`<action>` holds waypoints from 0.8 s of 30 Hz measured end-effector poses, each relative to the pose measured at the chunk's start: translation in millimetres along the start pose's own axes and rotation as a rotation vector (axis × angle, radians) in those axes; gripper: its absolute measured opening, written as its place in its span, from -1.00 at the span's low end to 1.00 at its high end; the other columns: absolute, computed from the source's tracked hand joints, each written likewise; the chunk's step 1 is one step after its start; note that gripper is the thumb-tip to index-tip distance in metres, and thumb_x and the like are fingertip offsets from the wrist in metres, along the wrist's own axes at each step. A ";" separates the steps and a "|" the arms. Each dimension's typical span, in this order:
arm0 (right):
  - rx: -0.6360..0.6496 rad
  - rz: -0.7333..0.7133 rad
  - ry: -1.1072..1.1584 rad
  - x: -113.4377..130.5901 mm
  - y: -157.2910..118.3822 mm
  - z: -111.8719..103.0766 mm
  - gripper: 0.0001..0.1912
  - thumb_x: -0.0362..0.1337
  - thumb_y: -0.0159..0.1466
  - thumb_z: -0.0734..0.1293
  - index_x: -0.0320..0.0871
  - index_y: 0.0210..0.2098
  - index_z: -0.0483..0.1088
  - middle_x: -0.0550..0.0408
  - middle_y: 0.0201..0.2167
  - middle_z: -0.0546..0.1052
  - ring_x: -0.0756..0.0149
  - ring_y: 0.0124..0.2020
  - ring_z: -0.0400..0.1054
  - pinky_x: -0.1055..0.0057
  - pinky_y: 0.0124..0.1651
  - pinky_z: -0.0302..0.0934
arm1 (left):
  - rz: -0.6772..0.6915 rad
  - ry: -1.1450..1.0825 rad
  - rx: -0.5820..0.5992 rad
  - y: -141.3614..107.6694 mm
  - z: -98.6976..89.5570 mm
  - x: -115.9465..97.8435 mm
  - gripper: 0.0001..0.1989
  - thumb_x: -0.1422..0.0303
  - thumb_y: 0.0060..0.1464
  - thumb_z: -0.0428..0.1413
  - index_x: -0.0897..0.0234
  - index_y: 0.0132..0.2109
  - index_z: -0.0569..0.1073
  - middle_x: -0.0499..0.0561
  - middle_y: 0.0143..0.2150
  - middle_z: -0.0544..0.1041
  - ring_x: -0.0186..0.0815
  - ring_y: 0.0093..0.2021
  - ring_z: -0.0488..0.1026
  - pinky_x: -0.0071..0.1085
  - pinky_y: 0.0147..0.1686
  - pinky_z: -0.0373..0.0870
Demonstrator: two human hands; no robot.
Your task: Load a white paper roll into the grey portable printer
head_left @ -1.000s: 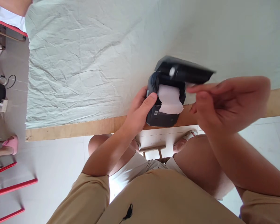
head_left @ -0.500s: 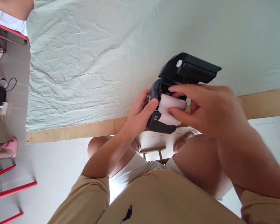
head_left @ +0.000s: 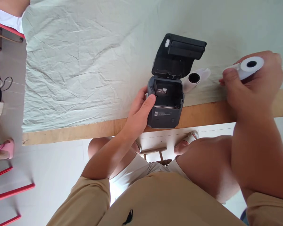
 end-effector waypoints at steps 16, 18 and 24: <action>-0.422 -0.048 -0.169 5.6 -29.9 -2.9 -0.56 -0.13 0.54 0.48 0.20 0.37 0.55 -0.07 0.15 0.72 0.14 -0.34 0.57 0.03 -0.20 0.53 | 0.012 0.002 -0.024 0.3 -5.6 4.8 -0.57 -0.06 0.47 0.39 0.11 0.23 0.66 0.06 0.15 0.82 0.00 0.24 0.81 -0.14 0.13 0.81; -0.362 -0.002 -0.153 8.4 -23.6 14.3 -0.58 -0.24 0.50 0.49 0.12 0.32 0.58 -0.14 0.25 0.70 0.22 -0.38 0.51 0.04 -0.16 0.54 | 0.009 0.010 -0.023 0.1 -5.6 4.3 -0.56 -0.07 0.48 0.38 0.10 0.23 0.66 0.06 0.13 0.82 0.02 0.26 0.81 -0.13 0.13 0.81; -0.356 0.033 -0.139 7.1 -15.3 21.2 -0.89 -0.30 0.53 0.39 0.08 -0.03 0.53 -0.13 0.13 0.71 0.00 -0.01 0.69 0.03 0.00 0.58 | 0.001 0.025 -0.019 0.0 -5.2 4.6 -0.55 -0.09 0.48 0.36 0.10 0.25 0.65 0.06 0.12 0.83 0.04 0.30 0.81 -0.14 0.13 0.80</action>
Point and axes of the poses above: each hand's wrist, its own y-axis towards the middle knuckle, its own z-axis out of the palm, x = y × z, the point moved 9 cm from there along y, towards the middle knuckle
